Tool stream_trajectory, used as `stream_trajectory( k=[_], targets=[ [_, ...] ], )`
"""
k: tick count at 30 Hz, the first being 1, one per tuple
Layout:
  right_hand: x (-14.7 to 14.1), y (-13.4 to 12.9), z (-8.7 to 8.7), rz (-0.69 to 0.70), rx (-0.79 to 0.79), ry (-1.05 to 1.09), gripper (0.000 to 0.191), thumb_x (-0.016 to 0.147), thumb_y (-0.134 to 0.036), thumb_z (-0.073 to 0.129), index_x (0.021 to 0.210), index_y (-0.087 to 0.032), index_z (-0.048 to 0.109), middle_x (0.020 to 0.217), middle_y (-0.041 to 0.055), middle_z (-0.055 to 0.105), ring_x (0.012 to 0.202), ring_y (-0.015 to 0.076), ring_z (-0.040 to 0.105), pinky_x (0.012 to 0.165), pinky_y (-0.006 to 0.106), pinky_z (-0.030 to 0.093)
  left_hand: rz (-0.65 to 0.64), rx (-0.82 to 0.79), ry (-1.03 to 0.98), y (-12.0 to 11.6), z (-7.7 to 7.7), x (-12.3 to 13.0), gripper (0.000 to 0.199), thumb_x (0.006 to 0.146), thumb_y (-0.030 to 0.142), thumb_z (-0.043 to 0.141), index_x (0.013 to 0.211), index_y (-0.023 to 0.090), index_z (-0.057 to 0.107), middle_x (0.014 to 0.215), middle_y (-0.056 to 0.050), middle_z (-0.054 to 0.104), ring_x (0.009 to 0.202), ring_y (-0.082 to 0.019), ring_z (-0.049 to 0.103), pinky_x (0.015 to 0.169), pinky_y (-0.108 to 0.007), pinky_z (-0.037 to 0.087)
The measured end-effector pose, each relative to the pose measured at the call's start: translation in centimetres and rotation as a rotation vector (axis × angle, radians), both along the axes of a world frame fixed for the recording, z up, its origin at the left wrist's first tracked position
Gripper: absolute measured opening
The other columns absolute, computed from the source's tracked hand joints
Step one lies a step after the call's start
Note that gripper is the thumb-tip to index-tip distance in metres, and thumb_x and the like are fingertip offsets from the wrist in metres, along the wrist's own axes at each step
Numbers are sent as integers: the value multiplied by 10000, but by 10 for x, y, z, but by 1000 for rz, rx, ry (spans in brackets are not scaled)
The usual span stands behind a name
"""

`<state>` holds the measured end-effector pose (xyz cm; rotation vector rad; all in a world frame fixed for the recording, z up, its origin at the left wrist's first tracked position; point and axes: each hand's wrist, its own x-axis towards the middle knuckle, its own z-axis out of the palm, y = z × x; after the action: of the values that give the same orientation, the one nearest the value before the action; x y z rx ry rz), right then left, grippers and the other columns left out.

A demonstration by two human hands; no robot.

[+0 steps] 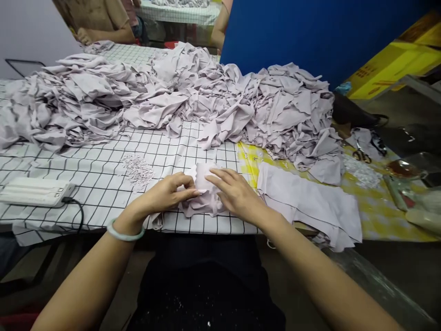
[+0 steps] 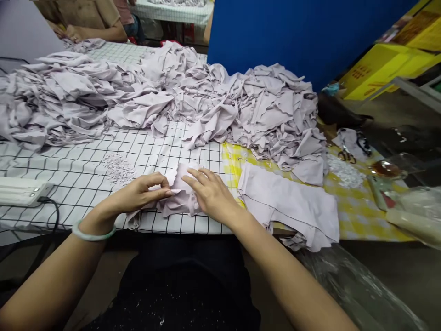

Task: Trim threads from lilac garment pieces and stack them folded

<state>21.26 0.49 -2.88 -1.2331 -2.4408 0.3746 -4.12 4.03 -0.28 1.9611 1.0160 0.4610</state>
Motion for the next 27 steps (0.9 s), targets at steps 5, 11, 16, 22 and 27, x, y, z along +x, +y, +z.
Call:
stream_trajectory(
  k=[5, 11, 16, 22, 27],
  targets=[
    [14, 34, -22, 11, 93, -70, 283, 901, -81, 437, 954, -166, 702, 869, 120, 691, 907, 273, 611, 873, 485, 497, 292, -53, -132, 13, -5, -9, 274, 906, 373, 590, 712, 186, 538, 635, 38, 476, 591, -103, 446, 550, -232, 354],
    [67, -61, 41, 254, -403, -15, 154, 877, -234, 657, 1013, -294, 700, 849, 33, 713, 744, 204, 657, 659, 343, 558, 487, 44, -62, 35, -33, -21, 240, 913, 354, 577, 742, 195, 523, 672, 21, 515, 634, -130, 468, 605, -272, 371],
    [29, -60, 25, -53, -349, 90, 192, 973, -268, 519, 1080, -287, 677, 937, 48, 717, 840, 219, 682, 750, 367, 579, 610, 547, 101, 20, -29, -12, 58, 911, 258, 578, 923, 202, 580, 988, -82, 623, 973, -246, 535, 902, -415, 424],
    [2, -3, -43, -363, 200, -137, 241, 875, -164, 517, 1096, -198, 608, 961, 108, 668, 866, 281, 624, 713, 390, 511, 358, 525, 406, -35, -48, -15, 418, 833, 178, 600, 1246, 191, 536, 1271, -150, 562, 1150, -338, 491, 928, -499, 457],
    [10, 16, -41, -621, 306, 101, 110, 867, -156, 508, 926, -210, 584, 820, 51, 638, 688, 210, 610, 639, 329, 492, 533, 480, 435, -21, -55, -23, 253, 815, 62, 477, 1002, 182, 599, 978, -111, 634, 920, -263, 585, 772, -390, 501]
  ],
)
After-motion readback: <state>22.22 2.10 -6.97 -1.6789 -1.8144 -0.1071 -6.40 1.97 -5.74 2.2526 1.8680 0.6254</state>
